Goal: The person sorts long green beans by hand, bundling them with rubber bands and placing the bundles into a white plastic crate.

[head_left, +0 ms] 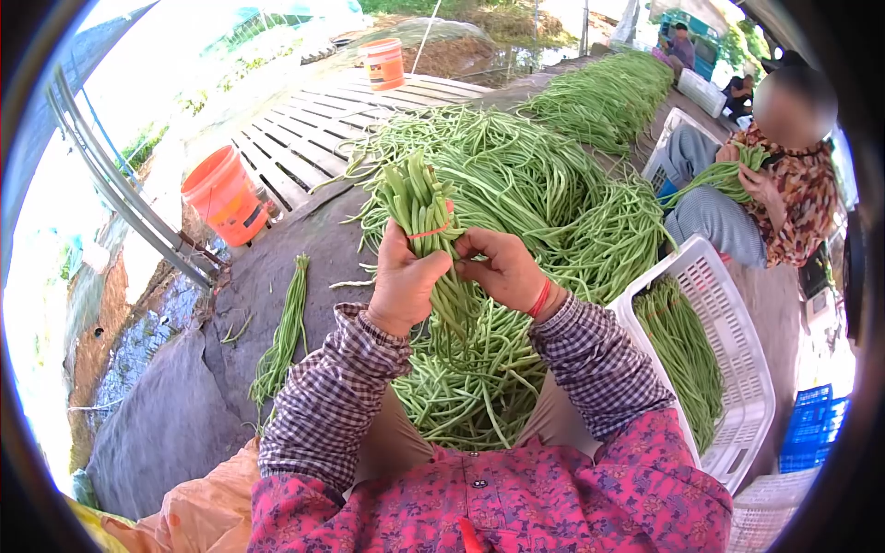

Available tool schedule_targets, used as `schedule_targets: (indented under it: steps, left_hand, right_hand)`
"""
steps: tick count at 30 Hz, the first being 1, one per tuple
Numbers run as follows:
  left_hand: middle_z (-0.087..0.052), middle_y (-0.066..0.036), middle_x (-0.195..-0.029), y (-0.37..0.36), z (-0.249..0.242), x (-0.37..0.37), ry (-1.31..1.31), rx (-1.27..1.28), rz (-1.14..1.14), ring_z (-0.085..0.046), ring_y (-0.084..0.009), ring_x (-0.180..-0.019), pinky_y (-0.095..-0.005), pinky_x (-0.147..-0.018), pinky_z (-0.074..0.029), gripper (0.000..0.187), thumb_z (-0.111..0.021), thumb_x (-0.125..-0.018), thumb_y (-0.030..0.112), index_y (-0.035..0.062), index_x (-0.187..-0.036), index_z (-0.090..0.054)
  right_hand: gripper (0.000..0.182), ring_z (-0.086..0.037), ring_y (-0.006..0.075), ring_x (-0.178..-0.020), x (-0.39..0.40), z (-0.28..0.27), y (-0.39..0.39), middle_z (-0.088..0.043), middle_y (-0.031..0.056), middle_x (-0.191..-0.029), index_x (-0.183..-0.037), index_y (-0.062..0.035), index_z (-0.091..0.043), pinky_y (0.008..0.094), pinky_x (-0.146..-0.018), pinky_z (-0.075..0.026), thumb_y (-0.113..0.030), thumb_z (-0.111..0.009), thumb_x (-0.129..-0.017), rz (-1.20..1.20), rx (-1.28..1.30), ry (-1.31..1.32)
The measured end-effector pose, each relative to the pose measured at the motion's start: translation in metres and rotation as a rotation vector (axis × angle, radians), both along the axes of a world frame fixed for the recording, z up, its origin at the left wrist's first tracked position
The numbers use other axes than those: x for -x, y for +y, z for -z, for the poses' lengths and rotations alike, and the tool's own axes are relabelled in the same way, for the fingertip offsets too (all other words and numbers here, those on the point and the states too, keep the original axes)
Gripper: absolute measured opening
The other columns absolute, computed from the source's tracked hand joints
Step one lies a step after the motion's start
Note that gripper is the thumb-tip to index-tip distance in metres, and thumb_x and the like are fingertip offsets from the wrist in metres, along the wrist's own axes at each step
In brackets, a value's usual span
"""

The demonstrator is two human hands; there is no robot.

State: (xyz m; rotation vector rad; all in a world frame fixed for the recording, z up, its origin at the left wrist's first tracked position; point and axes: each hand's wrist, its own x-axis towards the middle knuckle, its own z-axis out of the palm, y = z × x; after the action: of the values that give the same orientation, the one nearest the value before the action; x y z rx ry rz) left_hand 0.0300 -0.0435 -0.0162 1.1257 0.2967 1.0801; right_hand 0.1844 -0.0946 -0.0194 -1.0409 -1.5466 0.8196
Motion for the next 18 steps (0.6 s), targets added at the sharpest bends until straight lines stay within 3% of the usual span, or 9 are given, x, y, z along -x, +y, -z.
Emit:
schedule_targets:
  steps: [4,10,13,18]
  left_hand:
    - [-0.058,-0.010,-0.109,-0.007,-0.009,0.002,0.004,0.080,0.040,-0.061,-0.0199,-0.089,-0.0327,-0.068,-0.054,0.054,-0.044,-0.075,-0.014,0.0029,-0.126,-0.043]
    - [-0.055,-0.009,-0.115,-0.004,-0.001,0.000,-0.006,0.047,-0.016,-0.060,-0.0202,-0.090,-0.0329,-0.068,-0.055,0.056,-0.044,-0.075,-0.015,0.0037,-0.127,-0.040]
    - [-0.055,-0.009,-0.116,-0.004,-0.001,-0.001,-0.005,0.020,-0.014,-0.060,-0.0203,-0.091,-0.0338,-0.070,-0.054,0.056,-0.044,-0.074,-0.015,0.0038,-0.127,-0.040]
    - [-0.055,-0.009,-0.116,-0.002,0.001,-0.002,-0.009,0.026,-0.008,-0.059,-0.0205,-0.093,-0.0347,-0.074,-0.053,0.054,-0.044,-0.074,-0.014,0.0029,-0.125,-0.043]
  right_hand:
    - [0.015,-0.057,0.0133,-0.075,-0.006,0.000,0.002,-0.058,0.0069,-0.077,-0.087,0.0003,-0.056,0.0286,-0.065,-0.050,0.005,-0.064,-0.076,-0.078,0.058,-0.004]
    - [0.020,-0.058,0.0230,-0.076,-0.014,-0.003,0.003,-0.059,0.0104,-0.080,-0.084,-0.0021,-0.057,0.0328,-0.067,-0.047,0.003,-0.069,-0.069,-0.086,-0.130,-0.323]
    - [0.022,-0.058,0.0254,-0.075,-0.014,-0.001,0.004,-0.058,0.0108,-0.080,-0.083,-0.0020,-0.057,0.0338,-0.068,-0.046,0.002,-0.071,-0.067,-0.092,-0.164,-0.300]
    - [0.020,-0.059,0.0230,-0.076,-0.018,-0.005,0.005,-0.059,0.0098,-0.081,-0.084,-0.0012,-0.057,0.0327,-0.068,-0.046,0.002,-0.070,-0.069,-0.127,-0.177,-0.354]
